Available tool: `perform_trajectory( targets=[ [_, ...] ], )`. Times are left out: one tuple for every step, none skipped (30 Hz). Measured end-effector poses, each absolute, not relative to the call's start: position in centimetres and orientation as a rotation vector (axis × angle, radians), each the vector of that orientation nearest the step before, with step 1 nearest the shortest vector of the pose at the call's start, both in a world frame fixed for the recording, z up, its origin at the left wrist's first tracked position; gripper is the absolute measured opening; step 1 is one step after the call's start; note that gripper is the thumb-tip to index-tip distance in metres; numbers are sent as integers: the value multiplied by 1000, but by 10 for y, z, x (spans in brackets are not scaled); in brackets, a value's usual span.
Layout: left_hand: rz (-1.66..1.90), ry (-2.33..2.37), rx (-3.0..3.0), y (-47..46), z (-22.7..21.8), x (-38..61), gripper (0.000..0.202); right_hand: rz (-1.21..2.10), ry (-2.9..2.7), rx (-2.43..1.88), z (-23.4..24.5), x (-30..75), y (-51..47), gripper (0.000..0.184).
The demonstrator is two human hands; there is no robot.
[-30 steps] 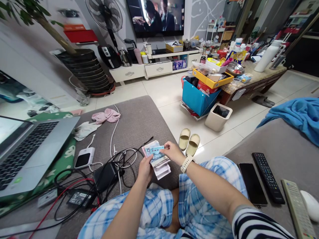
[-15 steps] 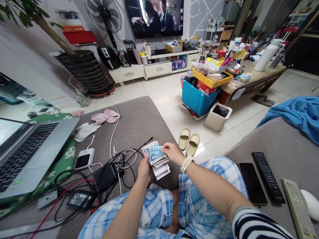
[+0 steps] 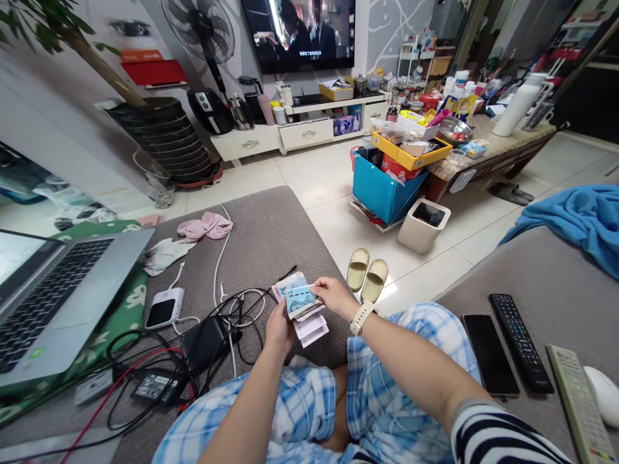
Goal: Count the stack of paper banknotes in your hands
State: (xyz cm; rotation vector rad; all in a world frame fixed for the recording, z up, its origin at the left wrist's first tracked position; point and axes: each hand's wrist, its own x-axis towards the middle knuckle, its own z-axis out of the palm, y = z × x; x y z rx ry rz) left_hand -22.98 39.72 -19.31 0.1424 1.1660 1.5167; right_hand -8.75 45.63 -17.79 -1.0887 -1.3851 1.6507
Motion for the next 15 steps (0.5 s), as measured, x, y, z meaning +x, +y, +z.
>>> perform_trajectory(
  targets=[
    [1518, 1159, 146, 397, -193, -230, 19, 1652, -1383, -1089, -178, -88, 456, 29],
    [1519, 1155, 149, 397, -193, -230, 19, 1654, -1380, -1090, -177, -88, 456, 29],
    [1520, 1152, 153, 397, -193, -230, 18, 1656, -1377, -1091, -177, -88, 456, 29],
    [1521, 1150, 156, 397, -193, -230, 18, 1658, -1374, -1093, -177, -88, 456, 29],
    [1523, 1151, 157, 397, -193, -229, 18, 1660, -1371, -1094, -176, -88, 456, 29],
    [1524, 1153, 155, 397, -193, -229, 18, 1663, -1369, -1095, -176, -88, 455, 29],
    [1525, 1154, 153, 397, -193, -229, 18, 1666, -1367, -1096, -176, -88, 455, 30],
    [1525, 1154, 152, 397, -193, -229, 19, 1668, -1366, -1096, -176, -88, 455, 30],
    [1525, 1153, 153, 397, -194, -229, 19, 1670, -1365, -1097, -176, -88, 455, 30],
    [1525, 1151, 158, 397, -194, -229, 20, 1672, -1363, -1097, -176, -88, 455, 30],
    [1525, 1149, 163, 397, -194, -230, 20, 1673, -1362, -1097, -176, -88, 456, 30],
    [1524, 1146, 168, 397, -194, -230, 21, 1674, -1361, -1097, -176, -88, 456, 30],
    [1525, 1144, 171, 397, -194, -230, 21, 1676, -1359, -1097, -176, -88, 456, 31],
    [1524, 1141, 173, 397, -194, -230, 21, 1678, -1358, -1096, -176, -88, 456, 31],
    [1523, 1138, 175, 397, -194, -230, 21, 1678, -1357, -1096, -176, -88, 456, 31]
  ],
)
